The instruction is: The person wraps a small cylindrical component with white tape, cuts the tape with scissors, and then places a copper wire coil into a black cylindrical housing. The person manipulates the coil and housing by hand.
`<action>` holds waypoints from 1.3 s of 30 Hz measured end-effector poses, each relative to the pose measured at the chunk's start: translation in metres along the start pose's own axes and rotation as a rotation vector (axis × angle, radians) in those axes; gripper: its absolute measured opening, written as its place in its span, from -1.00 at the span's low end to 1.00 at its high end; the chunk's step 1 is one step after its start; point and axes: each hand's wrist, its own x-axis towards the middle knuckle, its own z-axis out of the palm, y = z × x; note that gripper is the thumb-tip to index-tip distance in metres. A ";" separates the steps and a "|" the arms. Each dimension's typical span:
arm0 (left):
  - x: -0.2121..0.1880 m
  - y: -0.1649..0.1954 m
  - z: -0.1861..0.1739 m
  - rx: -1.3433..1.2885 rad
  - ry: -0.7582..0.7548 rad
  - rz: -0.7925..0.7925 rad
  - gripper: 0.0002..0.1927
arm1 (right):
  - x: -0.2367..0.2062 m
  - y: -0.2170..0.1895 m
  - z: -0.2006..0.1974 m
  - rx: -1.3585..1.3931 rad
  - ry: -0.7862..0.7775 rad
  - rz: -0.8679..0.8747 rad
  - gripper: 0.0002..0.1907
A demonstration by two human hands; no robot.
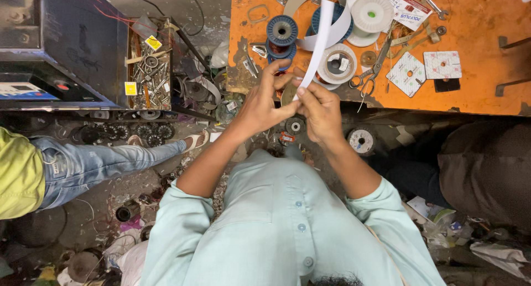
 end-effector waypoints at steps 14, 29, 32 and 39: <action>0.004 0.005 0.045 0.592 0.530 0.364 -0.74 | 0.018 0.029 0.013 0.119 0.225 -0.219 -0.73; -0.012 -0.009 0.047 0.387 0.539 0.275 -0.77 | 0.016 0.007 0.008 0.311 0.271 -0.099 -0.66; -0.009 -0.005 0.045 0.377 0.499 0.239 -0.78 | 0.018 0.009 0.006 0.289 0.287 -0.121 -0.67; -0.004 0.009 0.053 0.543 0.450 0.328 -0.77 | 0.009 0.030 -0.001 0.107 0.280 -0.318 -0.68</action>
